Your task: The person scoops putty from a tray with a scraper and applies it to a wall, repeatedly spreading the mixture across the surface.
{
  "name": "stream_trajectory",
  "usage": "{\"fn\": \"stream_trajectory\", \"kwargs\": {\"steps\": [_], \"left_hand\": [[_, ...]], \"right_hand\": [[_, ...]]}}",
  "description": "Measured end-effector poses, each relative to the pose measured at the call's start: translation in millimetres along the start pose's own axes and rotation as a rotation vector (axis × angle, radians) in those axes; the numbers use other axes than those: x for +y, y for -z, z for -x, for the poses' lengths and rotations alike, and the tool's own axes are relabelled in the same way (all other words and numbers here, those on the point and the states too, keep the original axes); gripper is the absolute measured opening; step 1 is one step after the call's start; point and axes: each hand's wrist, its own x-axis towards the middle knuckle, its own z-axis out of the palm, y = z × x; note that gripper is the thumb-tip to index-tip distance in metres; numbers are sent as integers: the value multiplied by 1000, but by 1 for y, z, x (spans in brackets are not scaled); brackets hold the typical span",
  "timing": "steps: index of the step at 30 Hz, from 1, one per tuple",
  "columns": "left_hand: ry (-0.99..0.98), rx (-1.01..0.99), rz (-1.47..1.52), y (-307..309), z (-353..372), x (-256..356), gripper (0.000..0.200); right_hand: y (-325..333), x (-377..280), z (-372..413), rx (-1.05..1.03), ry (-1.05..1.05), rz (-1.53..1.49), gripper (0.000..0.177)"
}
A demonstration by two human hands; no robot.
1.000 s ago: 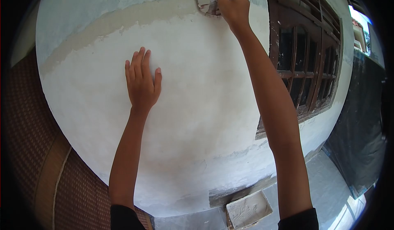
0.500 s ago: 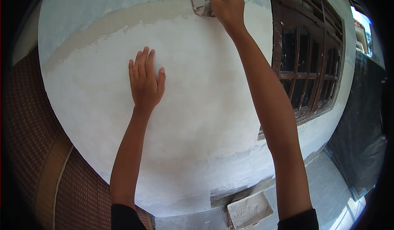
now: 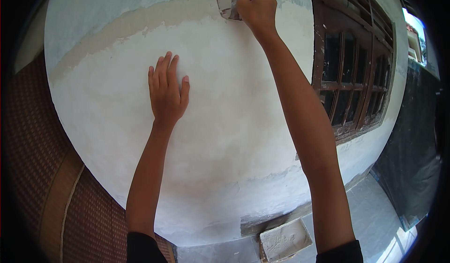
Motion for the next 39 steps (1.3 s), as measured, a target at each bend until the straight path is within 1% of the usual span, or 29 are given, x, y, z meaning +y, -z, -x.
{"fn": "stream_trajectory", "kwargs": {"steps": [2,3,4,5,6,7,9,11,13,15,16,18,19,22,25,26,28,29,30,31,32,33,34,35,37,38,39], "left_hand": [[-3,-7,1,0,1,-2,50],[-2,-12,11,-1,1,-2,51],[1,-18,21,-2,2,-1,52],[10,-16,16,-2,3,1,52],[16,-14,21,-2,1,2,52],[22,-14,26,-2,1,3,53],[25,-11,21,-2,1,3,53],[22,-15,23,-3,0,4,53],[13,-13,22,-1,1,3,53],[6,-18,26,-1,2,0,53],[1,-17,32,-1,1,-1,53],[-3,-16,37,-1,1,-2,53],[-1,-19,44,0,1,-2,53],[3,-4,38,-1,2,1,53],[12,-7,30,-1,1,3,53],[13,-3,29,-1,0,3,53],[6,3,13,-2,1,5,53],[2,3,16,-2,0,5,53],[5,-4,16,-1,0,5,53],[9,-9,16,0,1,5,52],[4,-9,20,0,0,4,52],[0,-11,15,0,0,3,52],[-1,-14,10,0,1,2,52],[-3,-12,14,0,1,1,52],[-3,-24,8,0,1,0,52],[-1,-24,9,0,1,1,52],[-1,-21,5,0,1,2,52]], "right_hand": [[15,5,-4,-27,-156,210,48],[32,3,-4,-42,-387,2,46],[49,16,-6,59,-274,171,46],[62,42,-13,110,-281,72,45],[77,37,-11,178,-230,182,46],[83,29,-10,187,-245,118,45],[76,17,-8,183,-291,28,44],[50,-3,-1,85,-202,-20,44],[15,-25,10,-19,-169,-3,47],[-23,-25,19,-40,-20,-102,34],[-28,-23,21,-38,-20,-103,34],[-34,-18,23,-100,-27,108,46],[-29,-11,22,-100,-27,108,46],[16,15,8,0,-180,117,44],[64,16,-1,70,-325,80,44],[63,15,-4,69,-322,79,44],[63,13,-6,118,-239,-78,44],[52,5,-3,95,-280,-142,46],[36,7,-4,66,-263,-42,45],[21,-1,1,31,-210,-50,46],[10,-18,7,-29,-247,-18,46],[-8,-15,14,32,-76,-18,34],[-17,-15,17,4,-60,-137,34],[-14,-11,17,7,-58,-134,34],[0,0,16,-70,-200,108,47],[11,12,12,-71,-199,109,47],[27,30,7,8,-201,136,46]]}}
